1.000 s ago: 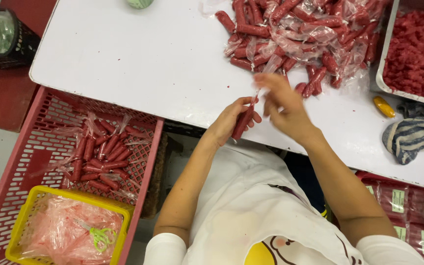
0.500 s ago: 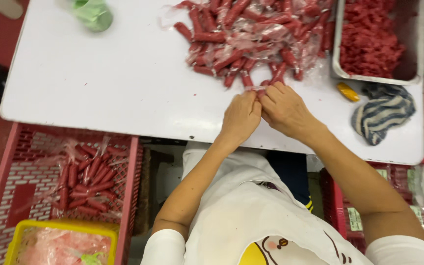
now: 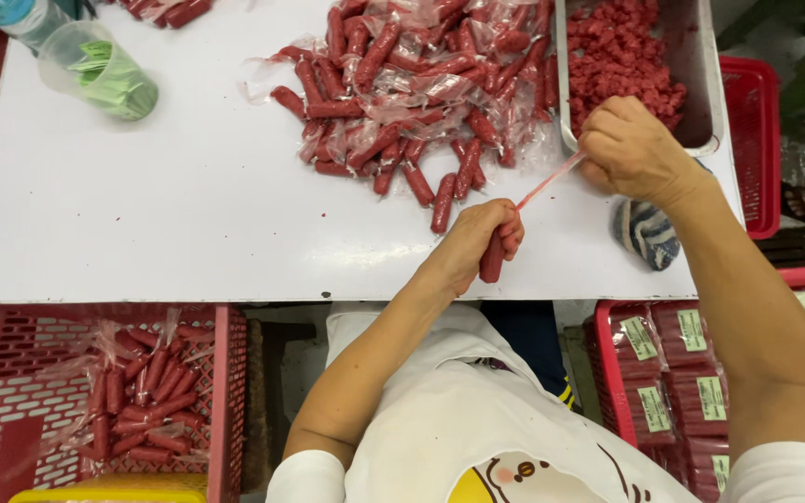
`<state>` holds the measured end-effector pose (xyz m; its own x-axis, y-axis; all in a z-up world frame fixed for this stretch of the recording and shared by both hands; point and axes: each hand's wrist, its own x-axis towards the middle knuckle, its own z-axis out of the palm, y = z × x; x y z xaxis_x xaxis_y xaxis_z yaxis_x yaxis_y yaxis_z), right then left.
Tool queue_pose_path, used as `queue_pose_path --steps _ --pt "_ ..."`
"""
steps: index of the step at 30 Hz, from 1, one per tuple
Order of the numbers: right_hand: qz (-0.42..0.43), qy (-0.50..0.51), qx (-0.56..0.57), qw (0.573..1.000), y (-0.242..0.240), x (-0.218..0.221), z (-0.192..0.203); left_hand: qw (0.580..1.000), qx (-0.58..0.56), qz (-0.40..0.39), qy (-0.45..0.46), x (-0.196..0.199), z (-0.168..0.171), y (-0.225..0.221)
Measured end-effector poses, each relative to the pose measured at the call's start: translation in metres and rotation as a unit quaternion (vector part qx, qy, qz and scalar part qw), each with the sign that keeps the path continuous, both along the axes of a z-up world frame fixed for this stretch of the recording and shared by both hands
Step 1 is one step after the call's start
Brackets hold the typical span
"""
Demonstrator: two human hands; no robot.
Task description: The person ties small red sausages together in pairs using thin rubber bands. They pick up two sausages from a pile on a white table, wrap a band around them, and place the tied pair into a pink basket below.
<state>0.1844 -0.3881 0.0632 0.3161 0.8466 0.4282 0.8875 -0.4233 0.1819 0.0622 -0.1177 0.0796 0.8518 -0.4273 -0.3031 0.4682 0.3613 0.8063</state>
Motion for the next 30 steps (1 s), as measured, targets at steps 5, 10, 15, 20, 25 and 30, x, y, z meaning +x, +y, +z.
queue_pose_path --steps 5,10,15,20,25,30 --pt "-0.31 0.032 -0.113 0.943 -0.017 0.032 -0.027 0.996 0.037 0.077 -0.029 -0.002 -0.052 0.05" --pt "-0.145 -0.07 0.138 0.977 0.09 -0.017 -0.016 0.915 0.378 0.049 -0.13 -0.006 -0.053 0.093" --pt "-0.092 0.2 0.042 0.975 0.208 -0.102 -0.037 0.593 0.66 0.118 -0.447 -0.013 -0.084 0.116" --pt "-0.054 0.402 0.091 0.909 0.212 -0.115 -0.035 0.9 0.351 0.069 -0.25 -0.052 -0.067 0.151" --pt "-0.128 0.373 0.016 0.919 0.214 -0.126 -0.061 0.962 -0.081 0.261 0.009 -0.044 -0.103 0.129" --pt "-0.055 0.415 0.207 0.884 0.195 -0.12 -0.054 0.945 0.235 0.163 -0.161 -0.033 -0.09 0.129"
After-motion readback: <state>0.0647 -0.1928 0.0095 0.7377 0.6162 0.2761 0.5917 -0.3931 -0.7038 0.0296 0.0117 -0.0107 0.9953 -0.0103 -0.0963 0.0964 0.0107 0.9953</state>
